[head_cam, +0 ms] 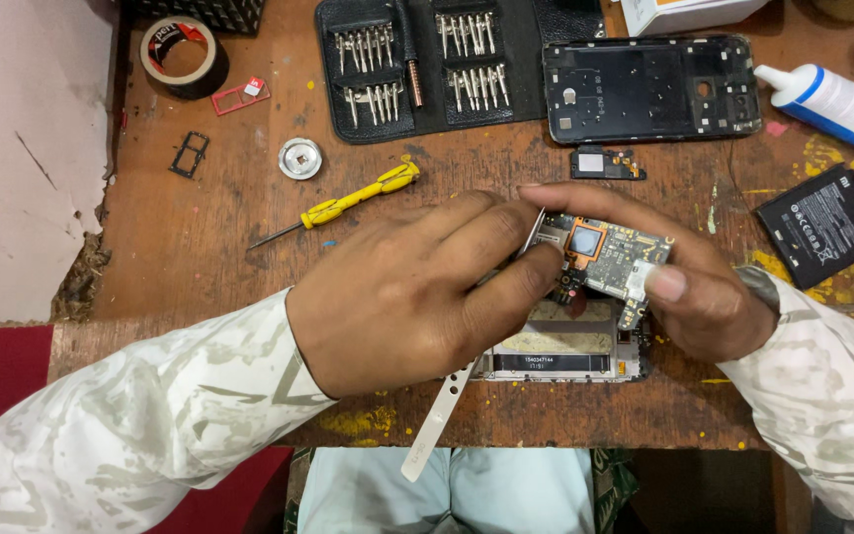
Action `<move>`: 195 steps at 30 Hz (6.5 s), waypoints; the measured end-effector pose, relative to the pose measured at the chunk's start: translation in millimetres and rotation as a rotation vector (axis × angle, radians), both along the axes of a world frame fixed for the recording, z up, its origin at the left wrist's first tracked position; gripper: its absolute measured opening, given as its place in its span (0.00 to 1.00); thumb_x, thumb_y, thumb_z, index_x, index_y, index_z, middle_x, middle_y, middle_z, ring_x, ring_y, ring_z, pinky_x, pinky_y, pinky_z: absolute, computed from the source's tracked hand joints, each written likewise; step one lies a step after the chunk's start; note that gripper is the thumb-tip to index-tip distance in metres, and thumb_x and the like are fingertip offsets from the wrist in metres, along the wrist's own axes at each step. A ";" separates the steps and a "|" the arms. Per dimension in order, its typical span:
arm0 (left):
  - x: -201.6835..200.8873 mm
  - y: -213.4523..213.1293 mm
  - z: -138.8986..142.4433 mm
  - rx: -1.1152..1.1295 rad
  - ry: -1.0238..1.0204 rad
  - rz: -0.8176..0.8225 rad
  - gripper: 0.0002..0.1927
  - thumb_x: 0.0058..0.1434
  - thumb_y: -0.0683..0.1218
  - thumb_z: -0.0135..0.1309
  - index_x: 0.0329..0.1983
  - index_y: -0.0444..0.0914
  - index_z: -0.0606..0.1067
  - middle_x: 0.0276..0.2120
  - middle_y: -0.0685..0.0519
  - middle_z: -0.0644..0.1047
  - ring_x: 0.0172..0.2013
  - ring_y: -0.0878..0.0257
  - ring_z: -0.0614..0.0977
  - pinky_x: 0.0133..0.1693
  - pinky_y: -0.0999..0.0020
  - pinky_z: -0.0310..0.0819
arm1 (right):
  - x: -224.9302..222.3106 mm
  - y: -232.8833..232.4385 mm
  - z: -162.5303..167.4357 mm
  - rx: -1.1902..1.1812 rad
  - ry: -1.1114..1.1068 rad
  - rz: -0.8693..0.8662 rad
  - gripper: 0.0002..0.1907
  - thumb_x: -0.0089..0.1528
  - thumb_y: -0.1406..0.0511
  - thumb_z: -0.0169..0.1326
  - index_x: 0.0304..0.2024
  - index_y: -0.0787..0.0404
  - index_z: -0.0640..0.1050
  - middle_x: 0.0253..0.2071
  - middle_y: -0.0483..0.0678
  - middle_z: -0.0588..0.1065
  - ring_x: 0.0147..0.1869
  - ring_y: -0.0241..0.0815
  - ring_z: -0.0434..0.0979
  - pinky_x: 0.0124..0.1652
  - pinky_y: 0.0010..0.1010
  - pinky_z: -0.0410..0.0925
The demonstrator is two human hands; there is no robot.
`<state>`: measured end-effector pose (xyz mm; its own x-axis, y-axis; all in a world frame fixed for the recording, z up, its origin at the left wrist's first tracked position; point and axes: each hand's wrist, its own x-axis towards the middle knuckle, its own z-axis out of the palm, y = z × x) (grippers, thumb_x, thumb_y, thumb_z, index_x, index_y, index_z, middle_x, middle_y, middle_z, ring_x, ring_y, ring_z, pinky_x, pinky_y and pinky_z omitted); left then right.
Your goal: The person uses tweezers to remove small components and a metal bracket from a disassembled smartphone. They then handle the motherboard, adjusting a ribbon cable and inspecting the board while the phone remains open on the workbench.
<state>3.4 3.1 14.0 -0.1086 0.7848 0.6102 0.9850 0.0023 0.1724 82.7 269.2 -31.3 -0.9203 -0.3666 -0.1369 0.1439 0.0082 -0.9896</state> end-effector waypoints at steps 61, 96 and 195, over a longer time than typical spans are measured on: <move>0.1 1.5 -2.3 -0.005 0.077 0.024 0.16 0.60 0.42 0.59 0.49 0.29 0.77 0.37 0.46 0.73 0.40 0.53 0.81 0.33 0.61 0.78 | 0.1 3.0 -5.6 -0.187 -0.179 -0.041 0.57 0.52 0.43 0.58 0.74 0.71 0.64 0.51 0.60 0.77 0.50 0.47 0.80 0.46 0.33 0.73; 2.3 -1.3 -3.8 0.035 0.140 0.058 0.16 0.59 0.43 0.59 0.49 0.30 0.75 0.40 0.46 0.75 0.42 0.54 0.83 0.41 0.60 0.81 | -1.9 -2.0 1.2 -0.048 -0.152 -0.034 0.48 0.57 0.48 0.54 0.71 0.73 0.62 0.55 0.59 0.76 0.57 0.47 0.79 0.56 0.37 0.71; 3.5 8.6 18.9 0.080 0.605 0.048 0.08 0.64 0.43 0.57 0.41 0.32 0.78 0.41 0.44 0.78 0.46 0.49 0.82 0.50 0.57 0.79 | 1.9 4.6 54.8 0.905 1.361 -0.084 0.13 0.57 0.72 0.67 0.43 0.65 0.79 0.47 0.56 0.78 0.48 0.55 0.83 0.47 0.44 0.79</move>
